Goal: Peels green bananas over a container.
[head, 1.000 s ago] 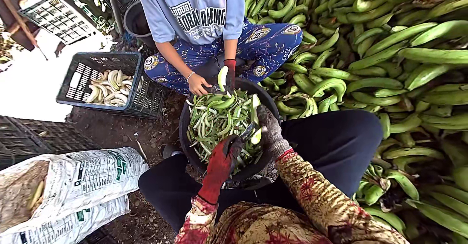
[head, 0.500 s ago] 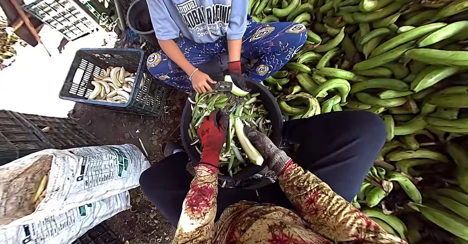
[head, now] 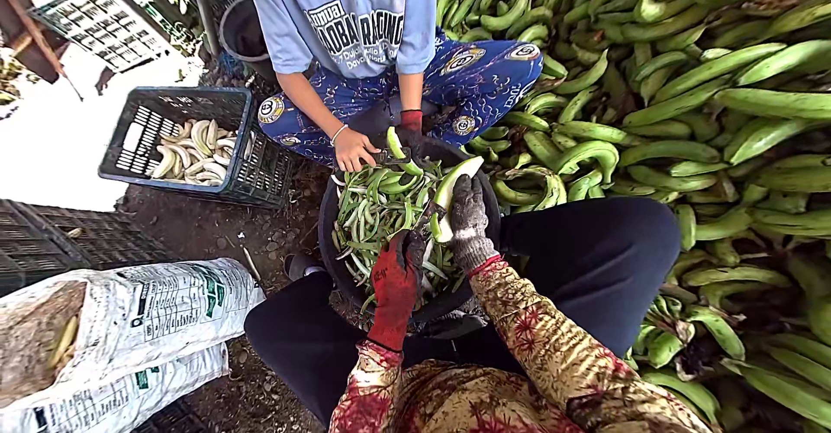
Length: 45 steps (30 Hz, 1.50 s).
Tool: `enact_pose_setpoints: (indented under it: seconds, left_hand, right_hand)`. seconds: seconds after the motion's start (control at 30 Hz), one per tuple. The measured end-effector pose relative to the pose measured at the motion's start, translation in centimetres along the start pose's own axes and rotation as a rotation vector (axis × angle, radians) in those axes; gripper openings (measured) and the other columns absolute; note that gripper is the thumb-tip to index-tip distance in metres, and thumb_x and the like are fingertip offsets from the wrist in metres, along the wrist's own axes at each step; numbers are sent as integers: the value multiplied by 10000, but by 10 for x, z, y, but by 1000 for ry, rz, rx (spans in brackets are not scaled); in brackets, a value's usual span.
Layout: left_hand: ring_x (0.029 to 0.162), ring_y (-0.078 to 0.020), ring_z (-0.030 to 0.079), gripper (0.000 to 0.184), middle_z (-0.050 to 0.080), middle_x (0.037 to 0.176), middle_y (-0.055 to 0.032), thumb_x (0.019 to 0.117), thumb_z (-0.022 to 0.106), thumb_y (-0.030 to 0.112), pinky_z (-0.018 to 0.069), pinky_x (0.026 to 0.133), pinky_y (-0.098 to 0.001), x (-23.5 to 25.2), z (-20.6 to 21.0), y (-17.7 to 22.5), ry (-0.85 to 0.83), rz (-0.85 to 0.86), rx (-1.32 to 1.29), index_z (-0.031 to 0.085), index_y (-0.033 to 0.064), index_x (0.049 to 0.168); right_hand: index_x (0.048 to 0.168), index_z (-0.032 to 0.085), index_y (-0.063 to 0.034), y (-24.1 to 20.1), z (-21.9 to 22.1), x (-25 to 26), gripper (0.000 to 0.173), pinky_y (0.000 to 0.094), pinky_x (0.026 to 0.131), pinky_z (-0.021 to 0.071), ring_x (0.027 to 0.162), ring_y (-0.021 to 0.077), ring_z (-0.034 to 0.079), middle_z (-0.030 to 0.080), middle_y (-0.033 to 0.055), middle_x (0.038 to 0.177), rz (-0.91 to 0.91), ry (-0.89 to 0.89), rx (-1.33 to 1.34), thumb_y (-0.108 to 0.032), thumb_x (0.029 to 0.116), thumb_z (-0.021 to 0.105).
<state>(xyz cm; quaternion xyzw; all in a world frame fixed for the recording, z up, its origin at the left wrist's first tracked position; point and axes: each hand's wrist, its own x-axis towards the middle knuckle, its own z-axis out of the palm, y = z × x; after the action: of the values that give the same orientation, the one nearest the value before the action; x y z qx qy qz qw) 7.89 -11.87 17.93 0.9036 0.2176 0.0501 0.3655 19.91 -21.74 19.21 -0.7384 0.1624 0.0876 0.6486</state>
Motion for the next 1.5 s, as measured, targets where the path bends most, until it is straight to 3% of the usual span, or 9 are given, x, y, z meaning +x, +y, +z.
enact_pose_setpoints:
  seconds: [0.23, 0.5, 0.67, 0.8, 0.87, 1.0, 1.07, 1.4, 1.5]
  left_hand:
    - [1170, -367, 645, 424, 674, 1271, -180, 1099, 395, 356, 478, 1004, -609, 83, -12, -23, -123, 71, 106, 609, 159, 1407]
    - [1067, -313, 690, 469, 705, 1200, -136, 1039, 475, 456, 548, 906, -556, 42, 1, 2, -61, 186, 68, 628, 178, 1385]
    - [1009, -414, 687, 551, 706, 1152, -204, 979, 489, 520, 531, 818, -606, 0, 19, -3, 206, 252, 98, 684, 131, 1317]
    - [1037, -413, 683, 495, 695, 1182, -216, 994, 495, 427, 533, 834, -598, 2, 16, -2, 198, 169, 94, 667, 111, 1334]
    - [1065, -406, 677, 473, 686, 1208, -217, 1033, 453, 385, 526, 874, -603, 15, 9, -1, 94, 105, 89, 644, 117, 1372]
    - [1132, -370, 660, 448, 684, 1247, -189, 1070, 424, 365, 505, 960, -579, 49, -7, -9, -54, 116, 76, 627, 142, 1401]
    - [1120, -361, 665, 429, 693, 1227, -178, 1080, 418, 353, 507, 957, -582, 61, -12, -11, -76, 125, 81, 630, 154, 1395]
    - [1039, -420, 668, 421, 684, 1176, -222, 1042, 485, 365, 510, 882, -618, 59, -12, -3, -52, 175, 179, 653, 157, 1367]
    - [1120, -379, 663, 409, 686, 1233, -185, 1087, 424, 373, 501, 961, -597, 74, -15, -3, -191, 45, 255, 620, 200, 1402]
  right_hand:
    - [1486, 473, -103, 25, -33, -12, 470, 366, 856, 611, 977, 184, 711, 694, 118, 1178, 175, -811, -4, -331, 1075, 487]
    - [1432, 508, -51, 32, -22, 17, 512, 467, 960, 528, 1112, 255, 633, 637, 180, 1257, 158, -272, 85, -418, 1097, 385]
    - [1351, 541, -93, 9, -8, 12, 566, 426, 829, 571, 987, 213, 645, 640, 118, 1154, 310, -89, 576, -561, 1045, 448]
    - [1322, 570, -35, 10, 5, 10, 652, 503, 886, 541, 1043, 286, 636, 639, 187, 1178, 291, 43, 262, -599, 1052, 388]
    - [1352, 569, -22, 16, 5, 8, 653, 569, 975, 502, 1139, 344, 627, 639, 229, 1237, 190, -29, 44, -566, 1071, 342]
    - [1427, 523, -37, 37, -20, 4, 487, 393, 982, 538, 1105, 183, 648, 660, 150, 1235, -89, -464, -7, -364, 1106, 358]
    - [1390, 541, -28, 35, -25, -4, 457, 350, 916, 573, 1013, 149, 674, 682, 118, 1150, -31, -631, 84, -348, 1097, 397]
    - [1452, 506, -81, 29, -40, 7, 551, 386, 934, 561, 1046, 170, 678, 685, 119, 1192, 21, -694, -91, -394, 1005, 583]
    - [1543, 421, -138, 21, -45, 7, 603, 357, 968, 553, 1092, 147, 671, 662, 102, 1282, 29, -891, -213, -310, 1001, 620]
